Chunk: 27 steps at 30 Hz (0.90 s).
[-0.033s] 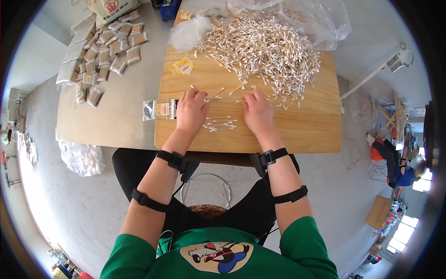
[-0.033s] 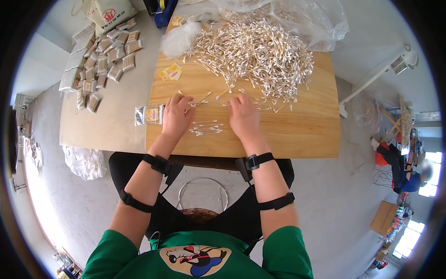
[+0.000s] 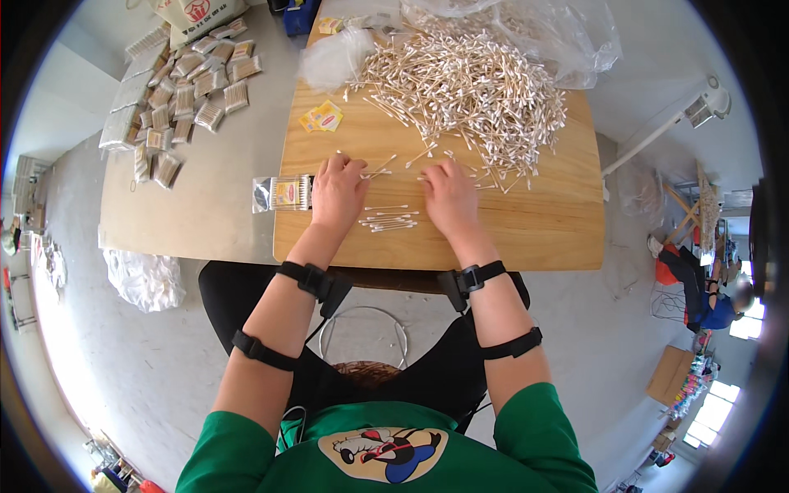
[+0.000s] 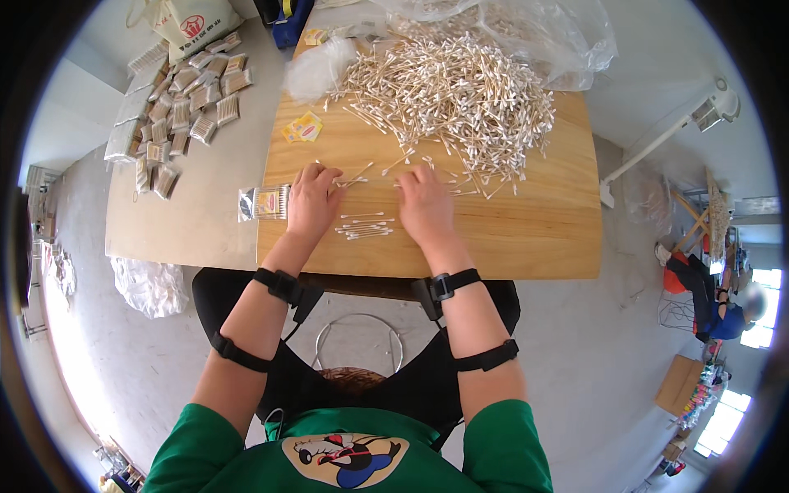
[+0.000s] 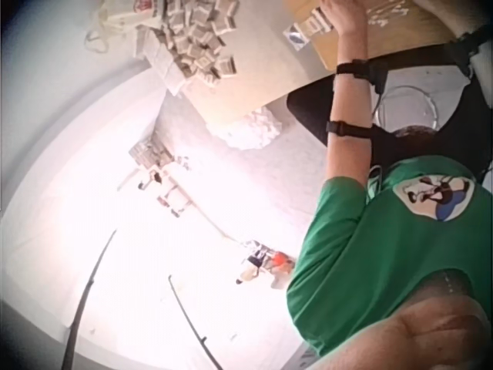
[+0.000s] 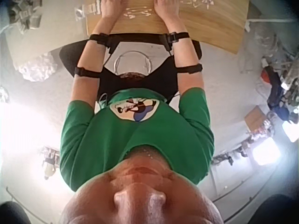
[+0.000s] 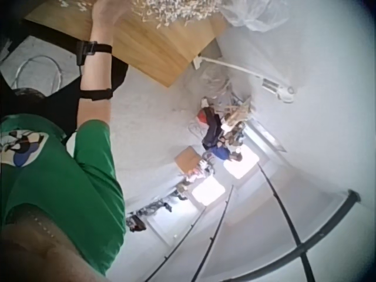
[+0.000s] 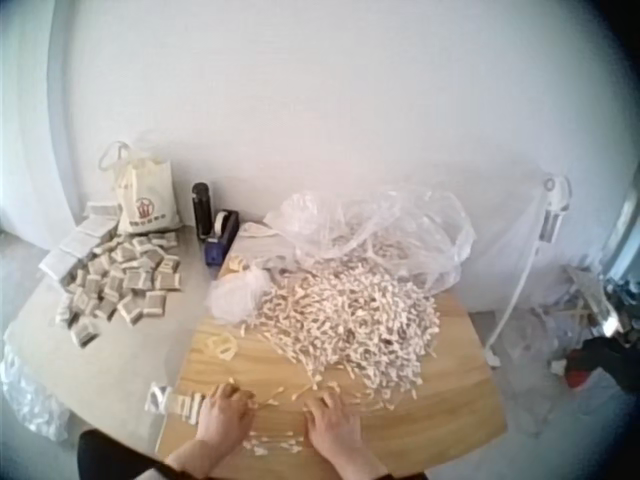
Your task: Sorting cotton swabs on a wooden table and placing them into small plastic bags with labels.
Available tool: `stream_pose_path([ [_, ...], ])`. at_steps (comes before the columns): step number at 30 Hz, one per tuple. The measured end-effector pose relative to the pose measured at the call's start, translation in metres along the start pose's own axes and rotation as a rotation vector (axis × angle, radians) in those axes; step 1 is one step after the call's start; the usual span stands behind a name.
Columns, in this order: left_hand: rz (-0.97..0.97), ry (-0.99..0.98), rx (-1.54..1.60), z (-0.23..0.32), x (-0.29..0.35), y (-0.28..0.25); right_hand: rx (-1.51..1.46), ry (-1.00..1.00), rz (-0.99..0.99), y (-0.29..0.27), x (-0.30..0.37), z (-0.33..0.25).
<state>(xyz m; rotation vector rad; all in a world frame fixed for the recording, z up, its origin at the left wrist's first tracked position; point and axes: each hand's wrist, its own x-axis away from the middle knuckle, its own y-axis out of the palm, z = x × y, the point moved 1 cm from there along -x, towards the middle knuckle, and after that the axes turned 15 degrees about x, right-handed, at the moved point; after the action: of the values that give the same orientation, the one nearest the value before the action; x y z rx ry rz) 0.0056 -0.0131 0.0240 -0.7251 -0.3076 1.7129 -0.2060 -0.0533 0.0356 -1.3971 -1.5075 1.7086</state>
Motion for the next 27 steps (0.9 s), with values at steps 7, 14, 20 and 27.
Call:
stream_pose_path([
  [7,-0.093,-0.055,0.001,-0.006,0.004,0.006,-0.167,-0.141,-0.135,0.014,-0.024,-0.039],
  [14,-0.071,-0.154,0.112,-0.013,-0.004,0.005,-0.177,-0.095,-0.286,0.016,-0.011,-0.033],
  [20,-0.051,-0.237,-0.035,-0.005,-0.016,0.019,-0.229,-0.014,-0.421,0.001,-0.004,-0.020],
  [27,-0.068,-0.145,0.031,-0.015,-0.021,0.020,-0.237,0.070,-0.307,0.010,0.000,-0.020],
])
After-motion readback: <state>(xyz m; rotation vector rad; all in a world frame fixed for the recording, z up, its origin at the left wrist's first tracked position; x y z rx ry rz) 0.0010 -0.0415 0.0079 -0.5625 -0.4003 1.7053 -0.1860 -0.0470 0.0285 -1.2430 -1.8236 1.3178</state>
